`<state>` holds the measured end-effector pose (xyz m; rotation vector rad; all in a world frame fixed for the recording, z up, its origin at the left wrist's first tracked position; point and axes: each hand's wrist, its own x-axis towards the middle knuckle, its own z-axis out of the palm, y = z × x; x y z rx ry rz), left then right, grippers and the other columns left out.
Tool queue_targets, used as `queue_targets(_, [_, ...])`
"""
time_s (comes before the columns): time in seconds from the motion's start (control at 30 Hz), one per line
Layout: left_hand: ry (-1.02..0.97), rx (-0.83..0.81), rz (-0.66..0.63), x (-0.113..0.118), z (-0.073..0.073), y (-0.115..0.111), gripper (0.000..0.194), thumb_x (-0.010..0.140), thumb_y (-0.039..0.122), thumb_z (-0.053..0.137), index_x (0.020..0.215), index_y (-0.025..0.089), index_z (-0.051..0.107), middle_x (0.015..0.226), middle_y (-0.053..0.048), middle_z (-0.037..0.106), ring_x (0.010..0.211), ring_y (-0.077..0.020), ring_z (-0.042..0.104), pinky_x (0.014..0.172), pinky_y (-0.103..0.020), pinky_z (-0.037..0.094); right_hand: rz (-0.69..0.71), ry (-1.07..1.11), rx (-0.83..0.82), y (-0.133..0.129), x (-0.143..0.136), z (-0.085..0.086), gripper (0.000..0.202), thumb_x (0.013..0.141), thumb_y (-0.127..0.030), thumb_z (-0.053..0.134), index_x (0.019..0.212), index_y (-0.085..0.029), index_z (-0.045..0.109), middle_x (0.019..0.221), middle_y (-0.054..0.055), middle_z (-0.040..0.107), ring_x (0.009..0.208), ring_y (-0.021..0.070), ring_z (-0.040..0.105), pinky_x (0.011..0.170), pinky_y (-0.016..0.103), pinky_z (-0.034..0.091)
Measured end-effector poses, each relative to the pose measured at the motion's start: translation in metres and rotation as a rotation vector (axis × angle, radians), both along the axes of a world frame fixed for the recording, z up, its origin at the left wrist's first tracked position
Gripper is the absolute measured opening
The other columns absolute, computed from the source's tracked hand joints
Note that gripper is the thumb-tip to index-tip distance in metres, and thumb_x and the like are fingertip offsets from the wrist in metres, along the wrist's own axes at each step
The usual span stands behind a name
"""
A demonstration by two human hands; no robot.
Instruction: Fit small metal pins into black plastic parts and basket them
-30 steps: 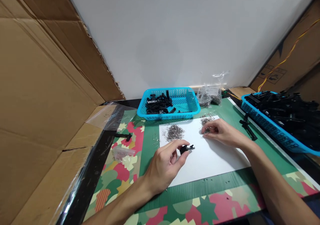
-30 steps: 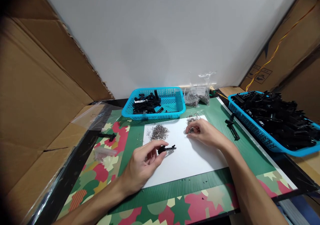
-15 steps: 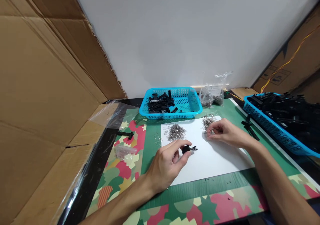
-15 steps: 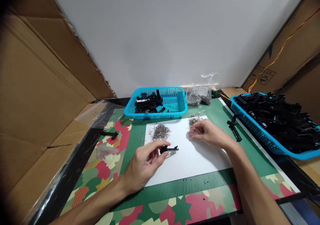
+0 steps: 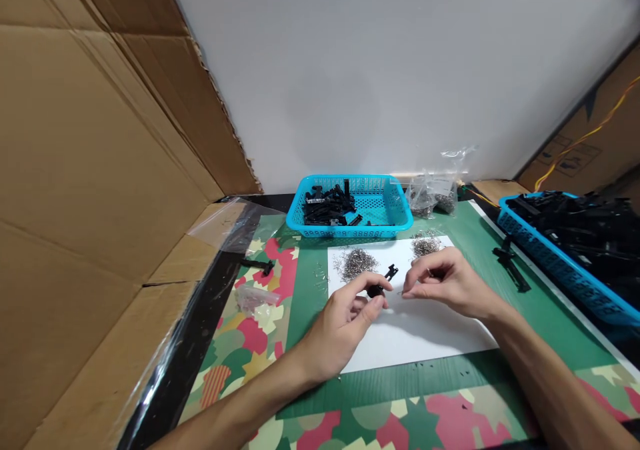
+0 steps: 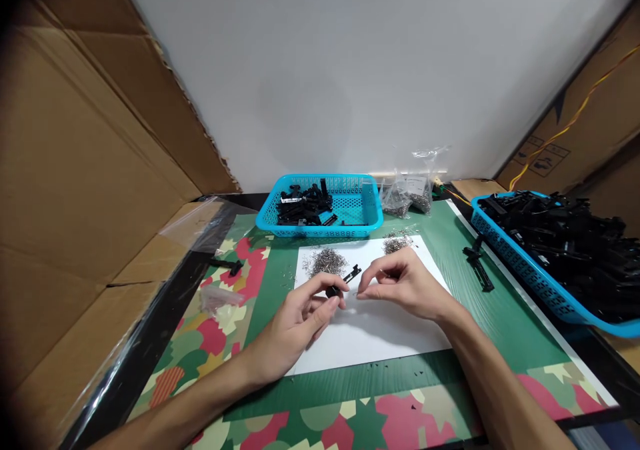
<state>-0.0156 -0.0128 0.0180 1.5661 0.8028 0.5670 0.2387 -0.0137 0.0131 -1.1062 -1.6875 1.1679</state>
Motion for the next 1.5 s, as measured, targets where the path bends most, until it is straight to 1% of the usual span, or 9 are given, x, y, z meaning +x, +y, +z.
queue_targets(0.2, [0.055,0.188,-0.064,0.001,0.003,0.001,0.035,0.111,0.046,0.046,0.100,0.020,0.068,0.096,-0.003,0.062,0.085,-0.0177,0.054,0.078,-0.029,0.042,0.081,0.037,0.004,-0.003,-0.012,0.000,0.024,0.087,-0.043,0.085,0.081,-0.021,0.087,0.068,0.005,0.073,0.058,0.0128,0.038,0.055,0.031,0.028])
queue_targets(0.33, [0.078,0.205,-0.087,0.002,0.004,0.001,0.033,0.111,0.042,0.046,0.092,0.019,0.060,0.089,-0.001,0.056,0.085,-0.0171,0.052,0.078,-0.028,0.040,0.102,0.014,0.000,-0.003,-0.015,0.000,0.027,0.088,-0.046,0.084,0.079,-0.021,0.087,0.063,0.003,0.066,0.058,0.0129,0.038,0.056,0.031,0.026])
queue_targets(0.43, [0.072,0.213,-0.066,0.002,0.003,0.001,0.033,0.110,0.042,0.047,0.090,0.019,0.059,0.087,0.000,0.054,0.083,-0.0164,0.051,0.077,-0.028,0.039,0.069,-0.009,-0.035,-0.004,-0.015,-0.001,0.028,0.086,-0.049,0.085,0.082,-0.021,0.087,0.055,-0.002,0.050,0.056,0.0118,0.030,0.054,0.030,0.022])
queue_targets(0.53, [0.067,0.236,-0.013,0.003,0.000,0.002,0.032,0.110,0.042,0.047,0.092,0.019,0.062,0.091,0.000,0.056,0.086,-0.0169,0.053,0.079,-0.028,0.040,0.035,-0.019,-0.067,-0.004,-0.015,-0.002,0.029,0.083,-0.049,0.086,0.090,-0.021,0.086,0.056,-0.007,0.033,0.056,0.0110,0.026,0.054,0.030,0.020])
queue_targets(0.87, [0.212,0.367,0.016,0.001,-0.005,0.000,0.030,0.112,0.038,0.045,0.096,0.021,0.064,0.094,0.000,0.056,0.083,-0.0158,0.055,0.075,-0.029,0.041,0.032,-0.060,-0.128,-0.007,-0.022,-0.002,0.033,0.088,-0.052,0.080,0.088,-0.019,0.081,0.062,-0.005,0.037,0.060,0.0120,0.030,0.055,0.028,0.023])
queue_targets(0.97, [0.229,0.388,0.004,0.001,-0.007,-0.001,0.028,0.112,0.039,0.047,0.104,0.023,0.068,0.098,-0.001,0.059,0.083,-0.0159,0.057,0.075,-0.028,0.042,0.037,-0.053,-0.127,-0.006,-0.018,-0.004,0.035,0.089,-0.053,0.078,0.085,-0.019,0.079,0.061,-0.006,0.034,0.059,0.0118,0.029,0.054,0.028,0.023])
queue_targets(1.13, [0.230,0.358,0.016,0.001,-0.006,-0.002,0.023,0.110,0.036,0.050,0.119,0.026,0.069,0.108,-0.002,0.072,0.092,-0.0186,0.065,0.080,-0.029,0.047,-0.154,-0.051,-0.061,0.000,-0.005,-0.008,0.030,0.087,-0.049,0.079,0.083,-0.019,0.077,0.059,-0.007,0.032,0.057,0.0114,0.027,0.053,0.029,0.021])
queue_targets(1.3, [0.281,0.298,0.068,0.001,-0.009,-0.002,0.044,0.110,0.039,0.049,0.150,0.024,0.058,0.105,-0.005,0.079,0.091,-0.0225,0.072,0.083,-0.034,0.051,-0.176,-0.166,-0.076,0.003,0.001,-0.008,0.027,0.085,-0.043,0.080,0.077,-0.018,0.075,0.057,-0.006,0.035,0.056,0.0113,0.029,0.053,0.029,0.021])
queue_targets(1.5, [0.270,0.327,0.043,0.003,-0.007,-0.002,0.039,0.110,0.043,0.049,0.134,0.023,0.072,0.106,-0.004,0.081,0.094,-0.0212,0.073,0.084,-0.032,0.051,-0.117,-0.271,-0.103,0.004,-0.007,-0.011,0.027,0.087,-0.041,0.072,0.073,-0.018,0.072,0.057,-0.005,0.040,0.056,0.0120,0.033,0.053,0.028,0.024])
